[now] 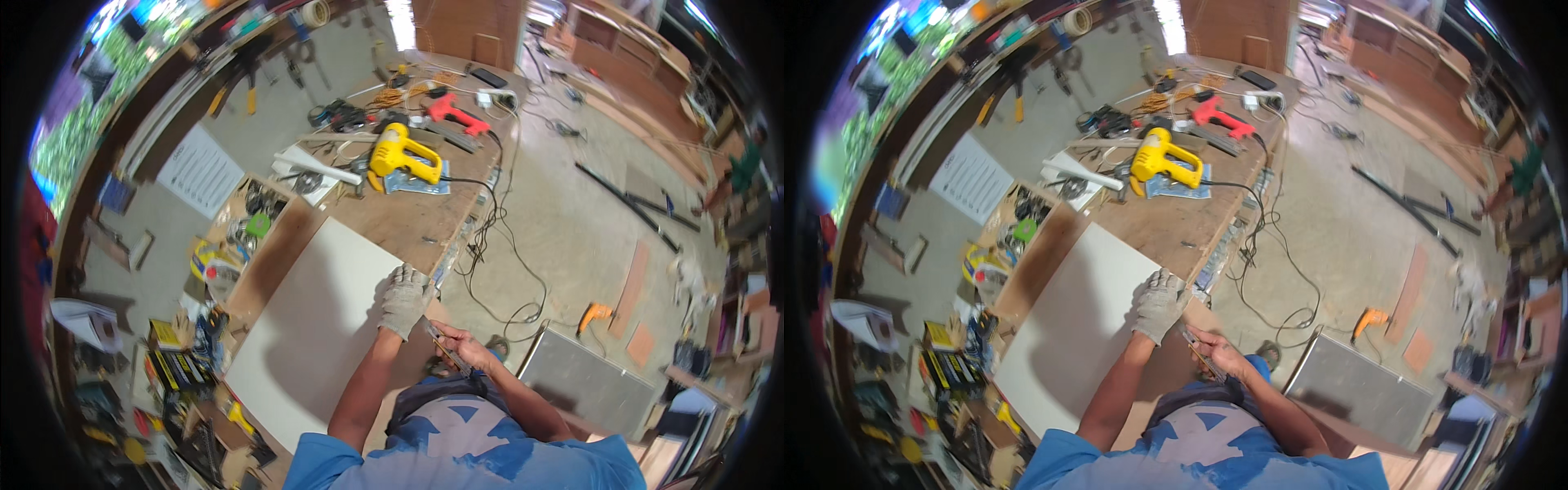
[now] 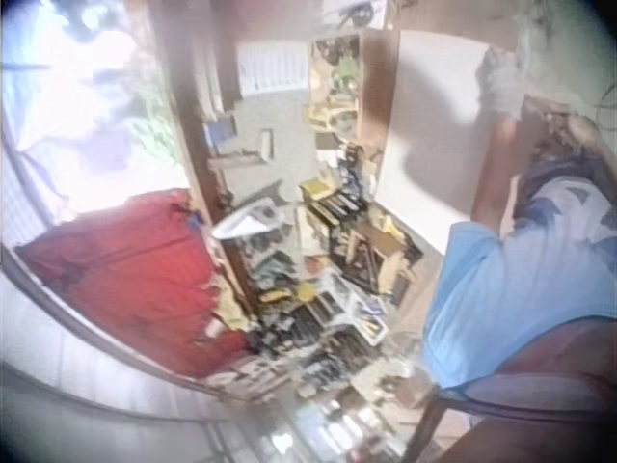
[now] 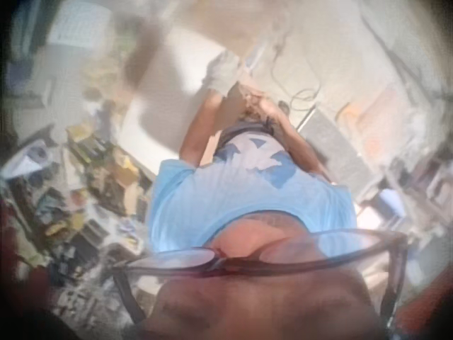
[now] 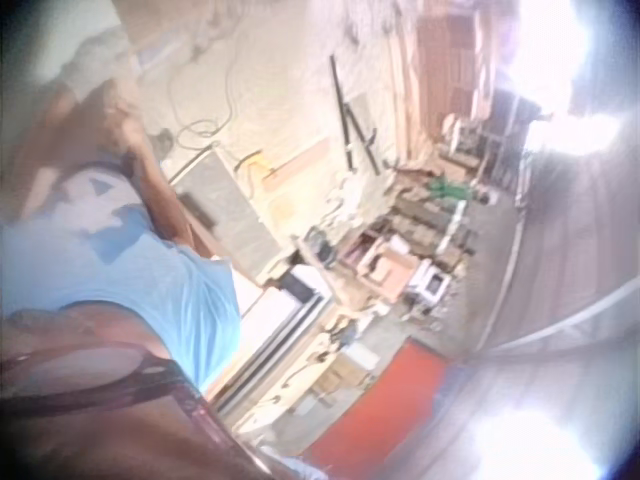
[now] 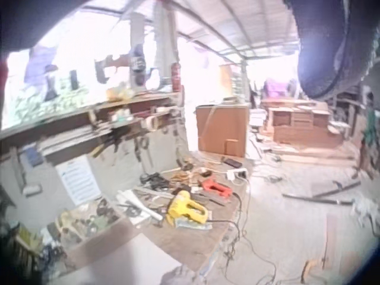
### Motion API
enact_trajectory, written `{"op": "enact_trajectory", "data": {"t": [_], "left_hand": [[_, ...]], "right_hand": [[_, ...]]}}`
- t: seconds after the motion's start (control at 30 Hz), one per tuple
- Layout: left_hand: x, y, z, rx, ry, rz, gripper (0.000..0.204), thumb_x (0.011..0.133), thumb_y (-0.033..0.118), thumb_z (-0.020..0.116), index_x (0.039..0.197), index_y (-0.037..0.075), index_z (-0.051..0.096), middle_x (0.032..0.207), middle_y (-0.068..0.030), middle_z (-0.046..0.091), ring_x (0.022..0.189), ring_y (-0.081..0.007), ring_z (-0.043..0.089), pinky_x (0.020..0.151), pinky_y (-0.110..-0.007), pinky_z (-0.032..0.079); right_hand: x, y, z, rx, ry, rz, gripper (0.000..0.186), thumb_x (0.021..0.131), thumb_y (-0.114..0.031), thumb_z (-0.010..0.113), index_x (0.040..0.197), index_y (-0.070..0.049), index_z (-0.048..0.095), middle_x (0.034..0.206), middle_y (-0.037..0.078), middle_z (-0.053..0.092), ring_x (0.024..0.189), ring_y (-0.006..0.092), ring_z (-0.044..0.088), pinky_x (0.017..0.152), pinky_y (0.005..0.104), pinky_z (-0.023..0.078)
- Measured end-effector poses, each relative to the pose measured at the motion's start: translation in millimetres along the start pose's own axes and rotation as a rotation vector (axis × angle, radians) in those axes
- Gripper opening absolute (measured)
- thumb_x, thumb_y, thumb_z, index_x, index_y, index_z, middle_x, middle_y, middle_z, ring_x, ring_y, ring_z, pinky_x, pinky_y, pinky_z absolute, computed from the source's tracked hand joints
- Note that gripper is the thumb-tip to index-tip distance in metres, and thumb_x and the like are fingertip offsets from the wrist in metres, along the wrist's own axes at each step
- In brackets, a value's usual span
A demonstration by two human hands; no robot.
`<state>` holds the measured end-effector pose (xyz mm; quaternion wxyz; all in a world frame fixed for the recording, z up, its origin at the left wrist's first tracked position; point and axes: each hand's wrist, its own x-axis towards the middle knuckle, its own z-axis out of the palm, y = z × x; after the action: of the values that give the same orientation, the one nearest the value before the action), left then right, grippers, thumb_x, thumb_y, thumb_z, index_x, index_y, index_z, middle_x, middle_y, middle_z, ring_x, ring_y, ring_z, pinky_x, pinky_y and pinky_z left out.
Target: The person applies edge banding to a white board using a heat gun and a utility knife. They heat the edge, press the banding into place, trim the excess with a knife, and use pliers to remove remaining pieces.
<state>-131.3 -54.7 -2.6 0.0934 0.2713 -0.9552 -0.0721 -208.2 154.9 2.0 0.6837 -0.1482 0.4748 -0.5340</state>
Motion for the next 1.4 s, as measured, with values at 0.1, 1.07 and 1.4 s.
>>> {"op": "enact_trajectory", "data": {"t": [0.1,1.07,1.4], "left_hand": [[-3.5,-1.2,8.6,-0.032,0.005,-0.027,0.054,0.093,0.044,0.059,0.123,-0.001,0.061,0.134,-0.0253,0.056,0.130,-0.0382,0.050,0.110,-0.045,0.039],[-5.2,122.3,31.4,0.188,0.505,-1.132,0.041,0.074,0.037,0.084,0.095,0.011,0.060,0.111,-0.0057,0.058,0.103,-0.0299,0.058,0.093,-0.050,0.047],[17.1,123.2,13.0,0.376,0.374,-1.151,0.033,0.081,0.025,0.074,0.106,0.008,0.062,0.107,-0.0073,0.058,0.105,-0.0270,0.058,0.102,-0.049,0.046]], "right_hand": [[13.2,-19.0,-25.9,-0.234,-0.070,0.098,0.055,0.103,-0.019,0.054,0.155,-0.018,0.036,0.087,0.004,0.063,0.061,0.0121,0.056,0.051,0.0273,0.047],[203.9,-293.7,-79.4,-1.868,-0.903,-0.605,0.048,0.076,-0.011,0.074,0.123,-0.017,0.065,0.097,0.014,0.057,0.090,0.0340,0.061,0.071,0.0440,0.052],[222.7,-298.9,-59.0,-1.833,-1.360,-0.451,0.047,0.084,-0.019,0.071,0.130,-0.019,0.059,0.094,0.016,0.056,0.081,0.0370,0.064,0.065,0.0473,0.051]]}}
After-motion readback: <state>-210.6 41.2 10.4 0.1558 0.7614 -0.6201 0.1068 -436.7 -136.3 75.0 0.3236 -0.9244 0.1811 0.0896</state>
